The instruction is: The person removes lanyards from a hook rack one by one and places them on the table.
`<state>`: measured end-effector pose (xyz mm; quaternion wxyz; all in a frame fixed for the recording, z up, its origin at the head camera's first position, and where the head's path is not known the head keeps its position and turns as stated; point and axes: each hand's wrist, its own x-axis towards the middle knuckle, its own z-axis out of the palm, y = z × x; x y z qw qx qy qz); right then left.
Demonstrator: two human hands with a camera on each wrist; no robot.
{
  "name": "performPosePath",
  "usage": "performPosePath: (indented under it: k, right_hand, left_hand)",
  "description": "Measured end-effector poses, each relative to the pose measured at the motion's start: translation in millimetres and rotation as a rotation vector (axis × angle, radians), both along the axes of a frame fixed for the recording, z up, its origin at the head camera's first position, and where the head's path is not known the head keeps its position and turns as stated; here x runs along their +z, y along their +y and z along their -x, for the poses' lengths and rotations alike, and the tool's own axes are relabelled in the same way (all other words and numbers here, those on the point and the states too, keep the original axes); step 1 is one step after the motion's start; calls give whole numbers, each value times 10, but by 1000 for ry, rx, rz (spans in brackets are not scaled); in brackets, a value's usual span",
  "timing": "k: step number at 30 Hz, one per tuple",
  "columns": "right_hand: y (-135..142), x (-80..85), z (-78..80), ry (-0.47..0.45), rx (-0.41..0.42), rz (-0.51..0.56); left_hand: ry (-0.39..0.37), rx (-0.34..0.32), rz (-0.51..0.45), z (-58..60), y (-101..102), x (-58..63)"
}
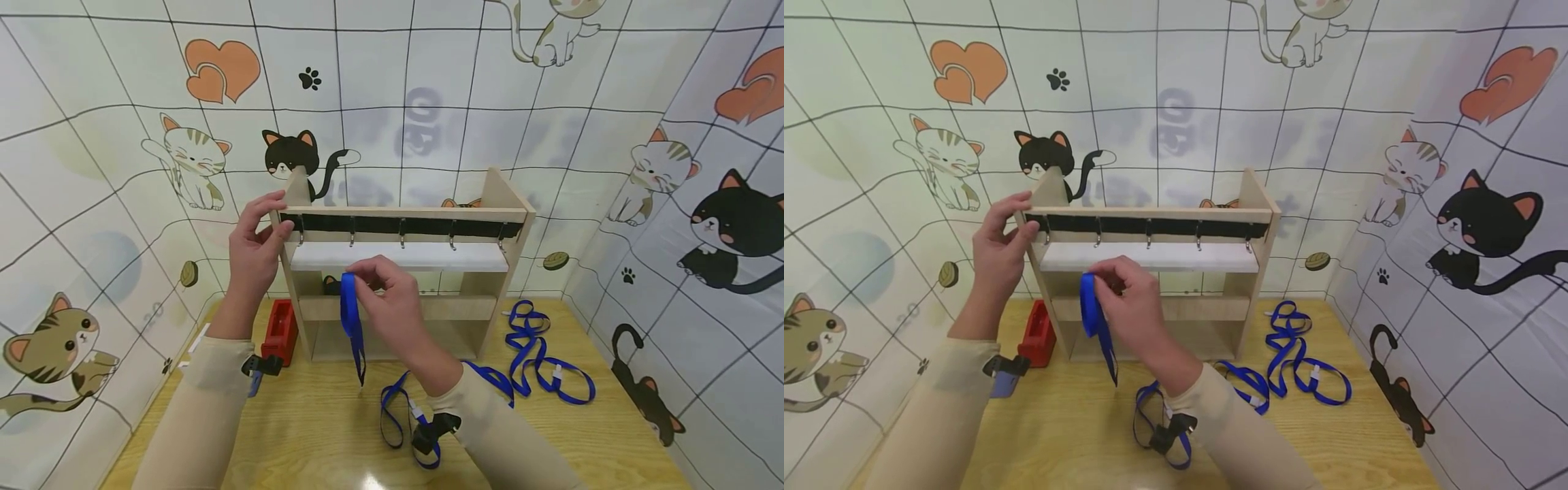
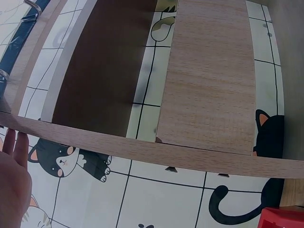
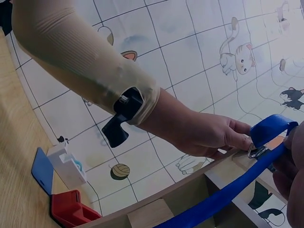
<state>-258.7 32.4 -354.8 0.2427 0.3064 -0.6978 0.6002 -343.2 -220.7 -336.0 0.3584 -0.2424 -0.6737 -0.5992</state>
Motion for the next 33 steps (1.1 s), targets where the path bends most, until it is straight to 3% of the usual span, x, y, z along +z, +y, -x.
performPosePath:
  k: [9, 19, 28, 33]
  right_hand:
    - [-95, -104, -48, -34, 53, -46]
    - [-204, -321, 19, -68, 59, -128]
    - [-276, -588, -23, -200, 142, -178]
    - [-296, -736, -117, -329, 217, -189]
  left_hand:
    - [-7, 9, 2, -16, 27, 12]
    - [-2, 7, -4, -34, 34, 13]
    - [17, -16, -10, 2, 6, -7]
    - [14, -9, -8, 6, 8, -1]
